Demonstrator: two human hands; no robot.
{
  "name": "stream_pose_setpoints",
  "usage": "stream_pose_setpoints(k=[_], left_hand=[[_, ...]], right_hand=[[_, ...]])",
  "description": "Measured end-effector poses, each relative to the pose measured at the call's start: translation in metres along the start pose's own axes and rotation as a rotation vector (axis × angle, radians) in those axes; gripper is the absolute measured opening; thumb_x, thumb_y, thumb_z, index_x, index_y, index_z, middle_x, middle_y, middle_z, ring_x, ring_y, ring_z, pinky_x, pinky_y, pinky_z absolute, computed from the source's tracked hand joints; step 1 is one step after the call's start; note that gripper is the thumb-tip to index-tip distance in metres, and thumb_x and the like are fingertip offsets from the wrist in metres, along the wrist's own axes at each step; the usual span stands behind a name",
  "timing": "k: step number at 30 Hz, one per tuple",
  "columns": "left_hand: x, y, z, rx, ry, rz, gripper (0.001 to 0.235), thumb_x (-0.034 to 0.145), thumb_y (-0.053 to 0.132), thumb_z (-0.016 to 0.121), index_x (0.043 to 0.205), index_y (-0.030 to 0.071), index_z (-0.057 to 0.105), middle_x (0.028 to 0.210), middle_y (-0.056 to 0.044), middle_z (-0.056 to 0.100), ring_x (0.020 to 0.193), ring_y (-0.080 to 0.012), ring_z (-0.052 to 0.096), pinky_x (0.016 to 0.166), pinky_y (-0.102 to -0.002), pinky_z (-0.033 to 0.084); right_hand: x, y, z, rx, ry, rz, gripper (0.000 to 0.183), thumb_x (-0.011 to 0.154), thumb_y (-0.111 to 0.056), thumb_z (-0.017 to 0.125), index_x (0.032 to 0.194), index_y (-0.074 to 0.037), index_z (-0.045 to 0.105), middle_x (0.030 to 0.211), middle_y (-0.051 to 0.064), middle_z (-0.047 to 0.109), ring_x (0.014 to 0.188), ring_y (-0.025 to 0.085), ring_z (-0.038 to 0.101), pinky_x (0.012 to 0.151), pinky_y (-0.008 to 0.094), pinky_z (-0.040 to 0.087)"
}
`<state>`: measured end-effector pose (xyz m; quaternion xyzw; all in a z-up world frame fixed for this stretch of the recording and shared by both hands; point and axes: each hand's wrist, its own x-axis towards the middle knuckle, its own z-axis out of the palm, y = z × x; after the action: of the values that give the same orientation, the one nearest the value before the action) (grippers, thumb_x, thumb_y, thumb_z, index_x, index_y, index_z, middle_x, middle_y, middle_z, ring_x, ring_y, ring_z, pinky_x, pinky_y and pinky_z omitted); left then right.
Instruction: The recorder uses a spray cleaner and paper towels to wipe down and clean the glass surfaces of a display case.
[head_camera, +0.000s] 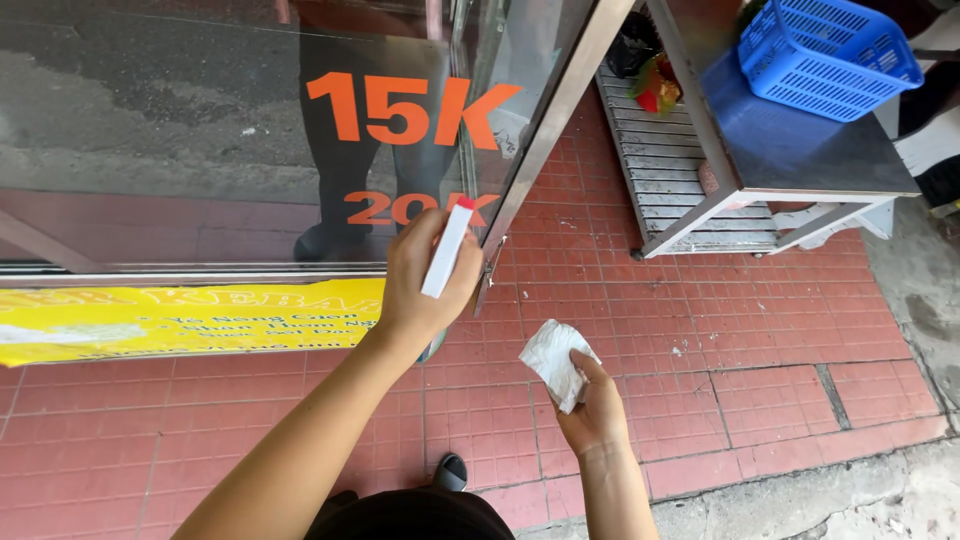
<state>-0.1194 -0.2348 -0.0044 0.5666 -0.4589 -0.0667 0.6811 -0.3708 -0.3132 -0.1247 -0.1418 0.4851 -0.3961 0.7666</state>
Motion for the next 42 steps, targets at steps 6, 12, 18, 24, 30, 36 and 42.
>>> stream_pose_setpoints(k=[6, 12, 18, 24, 30, 36, 42], left_hand=[[-0.029, -0.035, 0.001, 0.112, -0.01, -0.153, 0.017, 0.09, 0.008, 0.065, 0.08, 0.0, 0.055, 0.071, -0.015, 0.061, 0.059, -0.0275, 0.061, 0.056, -0.038, 0.047], [-0.053, -0.055, -0.001, 0.18, -0.033, -0.245, 0.015, 0.088, 0.01, 0.065, 0.08, 0.0, 0.056, 0.069, -0.016, 0.062, 0.058, -0.0282, 0.061, 0.056, -0.038, 0.048], [-0.065, -0.048, -0.013, 0.133, -0.064, -0.322, 0.012, 0.089, 0.011, 0.064, 0.085, 0.001, 0.06, 0.069, -0.013, 0.063, 0.058, -0.0235, 0.059, 0.056, -0.035, 0.048], [-0.078, -0.035, -0.03, 0.07, -0.024, -0.344, 0.01, 0.09, 0.011, 0.065, 0.092, 0.001, 0.062, 0.073, -0.008, 0.064, 0.061, -0.0168, 0.058, 0.057, -0.032, 0.048], [-0.099, -0.038, -0.059, 0.056, 0.049, -0.352, 0.009, 0.089, 0.008, 0.065, 0.095, 0.002, 0.064, 0.079, -0.006, 0.067, 0.066, -0.014, 0.062, 0.06, -0.03, 0.051], [-0.119, -0.042, -0.085, 0.145, 0.111, -0.512, 0.011, 0.086, 0.009, 0.065, 0.094, 0.002, 0.067, 0.071, -0.008, 0.066, 0.058, -0.0147, 0.062, 0.054, -0.031, 0.051], [-0.122, -0.038, -0.091, 0.224, 0.139, -0.474, 0.011, 0.088, 0.01, 0.066, 0.093, 0.001, 0.065, 0.071, -0.007, 0.065, 0.058, -0.014, 0.06, 0.053, -0.031, 0.05]], right_hand=[[0.007, -0.003, -0.002, -0.002, -0.03, 0.022, 0.038, 0.097, -0.012, 0.055, 0.133, 0.001, 0.055, 0.127, 0.013, 0.066, 0.116, 0.024, 0.067, 0.099, 0.038, 0.056], [0.015, -0.002, 0.012, -0.052, -0.053, 0.008, 0.04, 0.098, -0.01, 0.054, 0.135, 0.004, 0.054, 0.128, 0.015, 0.067, 0.118, 0.026, 0.066, 0.1, 0.039, 0.056], [-0.014, -0.023, 0.11, -0.489, -0.194, -0.86, 0.051, 0.101, -0.001, 0.044, 0.152, -0.002, 0.045, 0.148, 0.013, 0.055, 0.131, 0.021, 0.058, 0.108, 0.037, 0.05], [0.0, -0.069, 0.23, -0.707, -0.409, -1.695, 0.065, 0.105, 0.016, 0.041, 0.164, -0.009, 0.032, 0.168, 0.013, 0.033, 0.139, 0.023, 0.027, 0.116, 0.038, 0.021], [0.103, -0.02, 0.202, -1.287, -0.498, -2.227, 0.068, 0.095, 0.007, 0.064, 0.158, -0.005, 0.041, 0.158, 0.02, 0.042, 0.151, 0.037, 0.037, 0.127, 0.05, 0.03], [0.173, 0.02, 0.117, -1.94, -0.87, -2.081, 0.059, 0.087, -0.008, 0.056, 0.146, -0.008, 0.059, 0.145, 0.008, 0.062, 0.132, 0.02, 0.058, 0.099, 0.039, 0.049], [0.172, -0.041, 0.163, -1.698, -0.547, -2.334, 0.054, 0.096, -0.012, 0.06, 0.149, -0.015, 0.054, 0.152, 0.008, 0.054, 0.142, 0.026, 0.052, 0.113, 0.049, 0.033]])
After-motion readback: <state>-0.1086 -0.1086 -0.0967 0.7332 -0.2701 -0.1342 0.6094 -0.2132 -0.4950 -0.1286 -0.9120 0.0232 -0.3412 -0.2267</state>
